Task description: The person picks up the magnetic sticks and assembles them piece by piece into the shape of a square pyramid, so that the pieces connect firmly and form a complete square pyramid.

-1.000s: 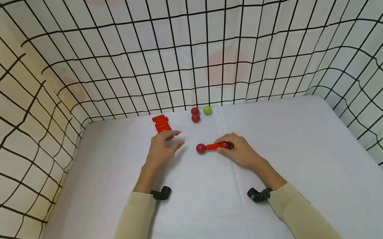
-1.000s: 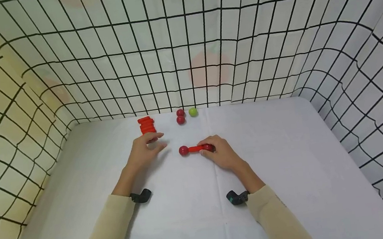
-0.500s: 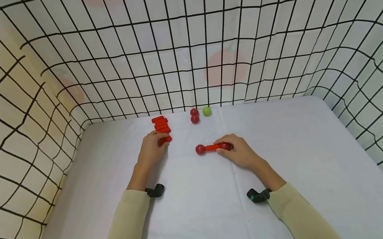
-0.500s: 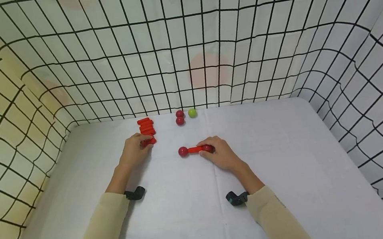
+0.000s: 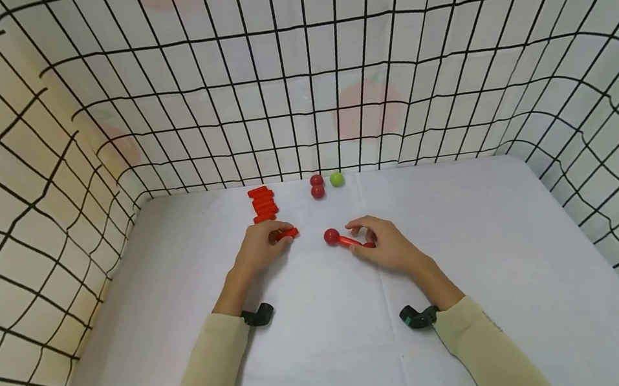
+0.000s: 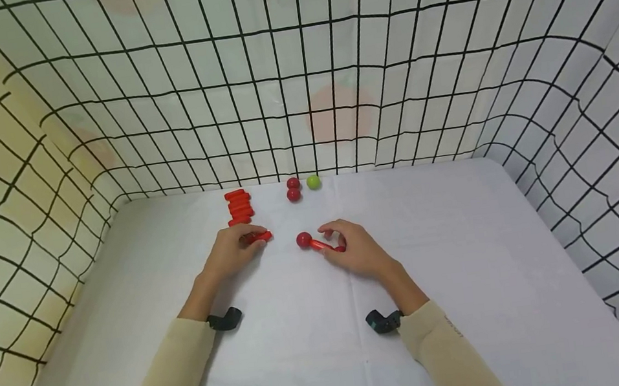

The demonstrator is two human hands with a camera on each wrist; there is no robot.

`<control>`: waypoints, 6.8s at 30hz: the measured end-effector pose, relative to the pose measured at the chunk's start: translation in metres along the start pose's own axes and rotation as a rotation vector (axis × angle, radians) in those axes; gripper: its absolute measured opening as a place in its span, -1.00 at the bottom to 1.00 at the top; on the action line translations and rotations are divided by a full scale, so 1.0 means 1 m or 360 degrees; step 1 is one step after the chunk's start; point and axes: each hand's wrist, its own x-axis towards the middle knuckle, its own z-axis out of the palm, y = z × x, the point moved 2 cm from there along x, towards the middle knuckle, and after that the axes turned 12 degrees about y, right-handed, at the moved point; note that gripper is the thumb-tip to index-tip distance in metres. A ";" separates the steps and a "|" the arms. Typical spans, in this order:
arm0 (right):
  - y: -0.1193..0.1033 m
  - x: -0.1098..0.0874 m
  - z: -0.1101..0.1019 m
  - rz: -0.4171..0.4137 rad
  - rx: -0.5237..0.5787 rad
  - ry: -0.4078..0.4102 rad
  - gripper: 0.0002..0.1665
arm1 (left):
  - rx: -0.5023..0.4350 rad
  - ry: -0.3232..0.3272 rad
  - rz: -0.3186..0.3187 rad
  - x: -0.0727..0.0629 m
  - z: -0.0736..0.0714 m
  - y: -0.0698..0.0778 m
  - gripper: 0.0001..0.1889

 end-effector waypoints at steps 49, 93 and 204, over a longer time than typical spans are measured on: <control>-0.002 0.004 -0.002 0.0389 0.0239 0.0109 -0.56 | -0.0258 -0.0063 0.0145 0.010 0.070 0.049 -0.74; 0.008 0.007 0.005 0.0328 0.0151 0.0199 -0.70 | -0.0028 -0.0021 -0.0084 0.078 0.065 0.032 -0.33; -0.008 -0.003 -0.008 0.0325 0.0010 -0.0011 -0.30 | -0.0049 0.0229 -0.0416 0.011 -0.027 -0.042 -0.68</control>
